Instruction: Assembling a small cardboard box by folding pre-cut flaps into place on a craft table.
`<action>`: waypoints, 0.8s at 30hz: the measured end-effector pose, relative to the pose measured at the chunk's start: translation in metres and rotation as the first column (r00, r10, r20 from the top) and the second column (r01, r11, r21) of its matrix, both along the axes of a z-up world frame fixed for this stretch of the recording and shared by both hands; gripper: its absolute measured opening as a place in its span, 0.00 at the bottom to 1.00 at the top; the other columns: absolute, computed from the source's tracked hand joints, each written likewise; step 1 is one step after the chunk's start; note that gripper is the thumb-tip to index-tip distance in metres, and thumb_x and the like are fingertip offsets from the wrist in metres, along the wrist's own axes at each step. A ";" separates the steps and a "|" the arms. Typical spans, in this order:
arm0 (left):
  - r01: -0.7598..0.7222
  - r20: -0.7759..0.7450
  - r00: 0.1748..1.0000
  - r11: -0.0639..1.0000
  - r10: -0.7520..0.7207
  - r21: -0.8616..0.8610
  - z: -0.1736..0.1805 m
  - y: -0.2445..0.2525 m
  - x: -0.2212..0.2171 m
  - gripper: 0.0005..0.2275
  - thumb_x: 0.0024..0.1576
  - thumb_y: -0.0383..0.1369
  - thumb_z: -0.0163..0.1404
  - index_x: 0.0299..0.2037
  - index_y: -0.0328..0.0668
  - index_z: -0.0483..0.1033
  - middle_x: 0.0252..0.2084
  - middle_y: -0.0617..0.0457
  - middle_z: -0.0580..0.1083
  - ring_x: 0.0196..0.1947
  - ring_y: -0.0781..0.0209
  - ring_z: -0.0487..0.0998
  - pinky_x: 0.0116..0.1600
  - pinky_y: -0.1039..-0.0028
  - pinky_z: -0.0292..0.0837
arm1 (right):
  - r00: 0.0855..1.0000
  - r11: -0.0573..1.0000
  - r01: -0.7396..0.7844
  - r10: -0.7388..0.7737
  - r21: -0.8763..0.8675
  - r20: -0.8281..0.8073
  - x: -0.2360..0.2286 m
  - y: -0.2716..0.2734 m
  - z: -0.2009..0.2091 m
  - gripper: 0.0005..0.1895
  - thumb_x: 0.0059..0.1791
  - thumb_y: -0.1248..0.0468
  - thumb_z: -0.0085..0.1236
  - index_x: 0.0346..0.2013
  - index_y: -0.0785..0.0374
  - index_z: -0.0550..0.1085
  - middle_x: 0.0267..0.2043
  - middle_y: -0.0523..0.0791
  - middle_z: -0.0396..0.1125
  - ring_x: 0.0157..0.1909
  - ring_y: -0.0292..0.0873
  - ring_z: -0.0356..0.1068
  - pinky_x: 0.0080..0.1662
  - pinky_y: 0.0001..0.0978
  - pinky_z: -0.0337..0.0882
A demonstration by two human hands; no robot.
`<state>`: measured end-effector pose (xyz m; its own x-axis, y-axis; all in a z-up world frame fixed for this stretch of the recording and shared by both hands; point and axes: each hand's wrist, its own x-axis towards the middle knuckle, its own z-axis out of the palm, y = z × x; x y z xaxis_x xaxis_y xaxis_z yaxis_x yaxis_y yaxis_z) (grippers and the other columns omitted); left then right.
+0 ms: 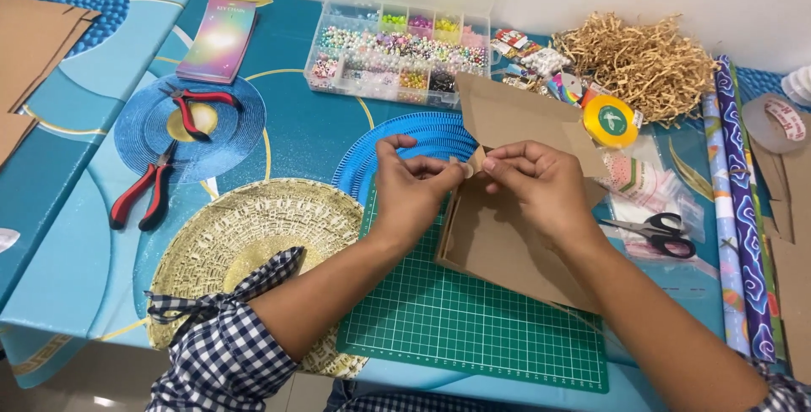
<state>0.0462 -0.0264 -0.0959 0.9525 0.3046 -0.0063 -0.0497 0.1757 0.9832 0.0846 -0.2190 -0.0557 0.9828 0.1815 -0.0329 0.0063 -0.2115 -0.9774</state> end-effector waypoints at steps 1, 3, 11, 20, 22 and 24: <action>0.001 -0.002 1.000 1.000 -0.001 -0.001 -0.001 -0.001 0.000 0.31 0.60 0.30 0.68 0.65 0.41 0.56 0.34 0.49 0.88 0.32 0.69 0.82 0.44 0.77 0.79 | 1.000 1.000 0.001 -0.001 -0.001 -0.002 0.001 0.002 -0.002 0.08 0.59 0.69 0.68 0.52 0.68 0.83 0.39 0.49 0.85 0.39 0.39 0.82 0.50 0.29 0.80; -0.009 -0.019 1.000 1.000 0.009 -0.014 -0.002 -0.003 -0.001 0.33 0.59 0.30 0.68 0.66 0.40 0.56 0.35 0.48 0.88 0.32 0.69 0.82 0.44 0.76 0.78 | 0.997 1.000 0.012 -0.014 -0.026 -0.071 0.002 0.006 -0.005 0.07 0.57 0.69 0.70 0.49 0.69 0.86 0.38 0.51 0.84 0.39 0.40 0.82 0.47 0.29 0.81; -0.012 -0.068 0.998 1.000 0.010 -0.024 0.001 -0.007 -0.012 0.36 0.56 0.30 0.71 0.66 0.40 0.55 0.34 0.49 0.87 0.32 0.68 0.82 0.44 0.77 0.79 | 0.997 0.995 0.031 -0.037 -0.100 -0.068 -0.012 0.012 0.003 0.06 0.55 0.69 0.72 0.45 0.68 0.88 0.35 0.52 0.83 0.37 0.42 0.82 0.46 0.33 0.83; -0.005 -0.100 0.995 1.000 0.004 -0.011 -0.008 -0.005 -0.010 0.38 0.54 0.30 0.74 0.64 0.40 0.55 0.32 0.52 0.86 0.31 0.69 0.82 0.41 0.77 0.79 | 0.990 0.990 0.093 -0.102 -0.103 -0.092 -0.026 0.018 0.007 0.06 0.53 0.69 0.70 0.43 0.65 0.89 0.33 0.48 0.82 0.37 0.37 0.80 0.47 0.29 0.81; 0.011 -0.099 0.995 1.000 -0.012 -0.006 -0.009 -0.004 -0.010 0.37 0.54 0.29 0.74 0.64 0.39 0.55 0.32 0.51 0.86 0.30 0.68 0.83 0.41 0.76 0.80 | 0.989 0.990 0.102 -0.111 -0.096 -0.094 -0.030 0.020 0.008 0.06 0.53 0.69 0.70 0.43 0.65 0.89 0.33 0.49 0.83 0.37 0.37 0.80 0.47 0.30 0.81; 0.003 -0.120 0.993 1.000 -0.005 -0.016 -0.006 -0.004 -0.010 0.37 0.52 0.27 0.74 0.63 0.40 0.56 0.30 0.54 0.84 0.33 0.67 0.83 0.47 0.74 0.81 | 0.982 0.987 0.136 -0.145 -0.081 -0.123 -0.035 0.023 0.012 0.07 0.53 0.67 0.70 0.44 0.64 0.89 0.36 0.46 0.82 0.40 0.35 0.77 0.48 0.28 0.77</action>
<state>0.0359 -0.0303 -0.1019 0.9458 0.2996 -0.1254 0.0694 0.1908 0.9792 0.0495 -0.1963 -0.0438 0.9852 0.0346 -0.1681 -0.1526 -0.2710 -0.9504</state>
